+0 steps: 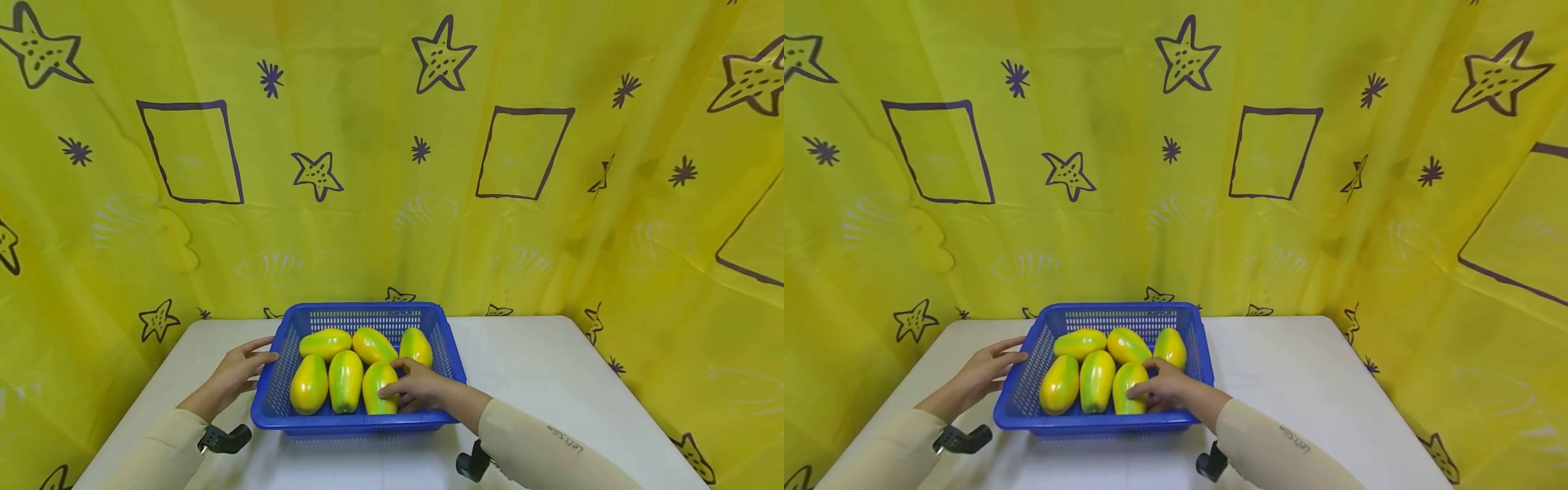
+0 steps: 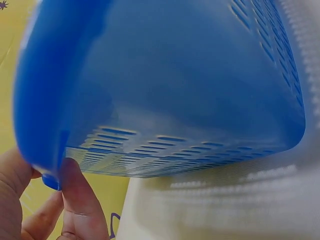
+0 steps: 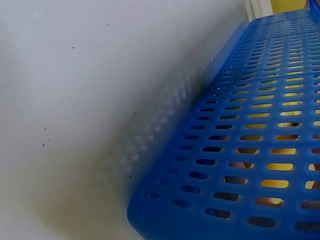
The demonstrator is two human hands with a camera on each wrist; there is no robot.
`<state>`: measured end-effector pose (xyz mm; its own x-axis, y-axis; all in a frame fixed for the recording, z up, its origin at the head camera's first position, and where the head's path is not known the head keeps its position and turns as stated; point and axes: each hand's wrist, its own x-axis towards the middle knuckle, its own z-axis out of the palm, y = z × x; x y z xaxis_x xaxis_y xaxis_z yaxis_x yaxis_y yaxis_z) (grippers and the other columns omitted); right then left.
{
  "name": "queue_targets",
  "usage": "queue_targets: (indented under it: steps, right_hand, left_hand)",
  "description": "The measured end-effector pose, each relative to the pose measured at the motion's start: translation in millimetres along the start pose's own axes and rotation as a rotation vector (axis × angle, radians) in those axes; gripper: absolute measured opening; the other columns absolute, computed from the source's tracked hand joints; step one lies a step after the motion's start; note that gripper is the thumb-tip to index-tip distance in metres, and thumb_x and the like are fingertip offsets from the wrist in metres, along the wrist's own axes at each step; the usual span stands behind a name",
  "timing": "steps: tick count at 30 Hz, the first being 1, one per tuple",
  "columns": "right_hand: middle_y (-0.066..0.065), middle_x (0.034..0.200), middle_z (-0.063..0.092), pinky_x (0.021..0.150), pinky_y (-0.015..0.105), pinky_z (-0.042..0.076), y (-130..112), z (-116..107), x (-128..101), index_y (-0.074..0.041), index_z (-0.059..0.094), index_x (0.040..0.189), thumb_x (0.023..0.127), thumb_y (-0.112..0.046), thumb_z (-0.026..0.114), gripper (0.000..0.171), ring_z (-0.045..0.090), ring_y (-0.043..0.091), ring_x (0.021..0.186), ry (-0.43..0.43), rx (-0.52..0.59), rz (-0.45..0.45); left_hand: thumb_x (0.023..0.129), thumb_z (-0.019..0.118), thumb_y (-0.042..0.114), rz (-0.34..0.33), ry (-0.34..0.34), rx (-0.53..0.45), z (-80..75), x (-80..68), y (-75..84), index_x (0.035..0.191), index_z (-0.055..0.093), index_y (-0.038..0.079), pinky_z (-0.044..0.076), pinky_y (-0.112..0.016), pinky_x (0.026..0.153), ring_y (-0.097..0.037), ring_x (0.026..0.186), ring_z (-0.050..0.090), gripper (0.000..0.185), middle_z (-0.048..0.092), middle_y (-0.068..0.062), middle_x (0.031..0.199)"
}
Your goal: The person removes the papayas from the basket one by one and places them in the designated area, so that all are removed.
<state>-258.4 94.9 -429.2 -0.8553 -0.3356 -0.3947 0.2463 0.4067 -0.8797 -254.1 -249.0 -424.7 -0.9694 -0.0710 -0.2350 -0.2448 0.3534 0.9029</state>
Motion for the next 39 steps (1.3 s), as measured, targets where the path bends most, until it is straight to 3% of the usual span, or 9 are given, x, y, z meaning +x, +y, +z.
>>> queue_targets:
  steps: [23, 39]
  right_hand:
    - [0.023, 0.115, 0.058, 0.08, 0.048, 0.059, -9.5, -1.0, -0.9, 0.001, 0.037, 0.142, 0.084, -0.015, 0.076, 0.072, 0.067, 0.035, 0.093, -0.022, 0.147, 0.077]
    - [0.025, 0.119, 0.053, 0.082, 0.048, 0.058, -20.6, -7.2, -4.4, -0.004, 0.037, 0.14, 0.084, -0.012, 0.076, 0.068, 0.066, 0.039, 0.096, -0.045, 0.238, 0.144]
  left_hand:
    - [0.096, 0.062, 0.036, -0.047, -0.007, -0.033, 0.1, 2.9, -2.2, 0.152, 0.032, 0.005, 0.055, -0.046, 0.093, -0.045, 0.124, 0.053, 0.071, 0.044, -0.029, 0.145]
    - [0.096, 0.061, 0.037, -0.076, -0.005, -0.027, -1.4, 3.0, -0.7, 0.151, 0.033, 0.002, 0.051, -0.049, 0.096, -0.046, 0.127, 0.051, 0.071, 0.046, -0.028, 0.144]
